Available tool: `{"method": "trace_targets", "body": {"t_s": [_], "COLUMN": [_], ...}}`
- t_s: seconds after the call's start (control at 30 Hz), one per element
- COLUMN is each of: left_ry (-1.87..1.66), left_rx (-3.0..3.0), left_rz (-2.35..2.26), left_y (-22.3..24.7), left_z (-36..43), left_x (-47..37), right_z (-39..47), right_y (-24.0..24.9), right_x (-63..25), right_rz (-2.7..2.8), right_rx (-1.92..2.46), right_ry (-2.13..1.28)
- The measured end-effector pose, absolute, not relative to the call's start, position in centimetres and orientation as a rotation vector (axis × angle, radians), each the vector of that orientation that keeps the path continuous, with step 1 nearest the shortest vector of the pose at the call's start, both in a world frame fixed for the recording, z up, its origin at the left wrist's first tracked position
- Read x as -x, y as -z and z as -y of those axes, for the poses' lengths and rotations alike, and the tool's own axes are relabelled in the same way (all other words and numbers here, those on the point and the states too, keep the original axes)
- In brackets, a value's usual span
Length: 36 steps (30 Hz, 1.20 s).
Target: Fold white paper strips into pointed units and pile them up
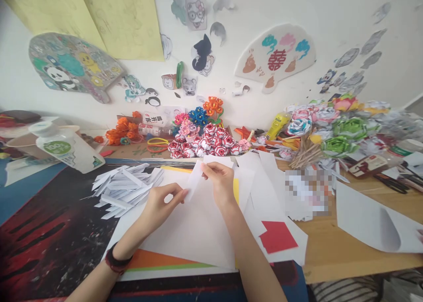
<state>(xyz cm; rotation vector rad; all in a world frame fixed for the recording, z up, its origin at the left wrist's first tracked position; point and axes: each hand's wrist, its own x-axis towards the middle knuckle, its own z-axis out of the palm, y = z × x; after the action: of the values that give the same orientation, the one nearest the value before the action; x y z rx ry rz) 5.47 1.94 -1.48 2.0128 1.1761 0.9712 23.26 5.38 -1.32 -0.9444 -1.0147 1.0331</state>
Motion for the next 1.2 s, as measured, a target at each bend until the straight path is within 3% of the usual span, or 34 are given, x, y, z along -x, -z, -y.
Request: {"method": "trace_targets", "body": {"t_s": [0.57, 0.9, 1.07, 1.2], "left_ry": [-0.988, -1.019, -0.793, -0.947], "left_rx": [-2.091, -1.781, -1.819, -1.957], "left_rz": [-1.257, -1.251, -1.16, -1.477], "left_y": [2.1, 1.9, 1.9, 1.8], "left_z": [-1.8, -2.1, -2.5, -2.7], "left_x": [-5.7, -5.5, -5.1, -4.6], "right_z": [-5.6, -5.4, -5.2, -5.0], "right_y": [1.9, 1.7, 2.1, 2.0], "right_x": [-23.0, -22.7, -22.8, -22.2], "right_rz": [0.866, 1.133, 1.236, 1.411], "right_rx": [0.917, 0.68, 0.766, 0.893], "right_ry": [-1.032, -1.586, -1.495, -1.387]}}
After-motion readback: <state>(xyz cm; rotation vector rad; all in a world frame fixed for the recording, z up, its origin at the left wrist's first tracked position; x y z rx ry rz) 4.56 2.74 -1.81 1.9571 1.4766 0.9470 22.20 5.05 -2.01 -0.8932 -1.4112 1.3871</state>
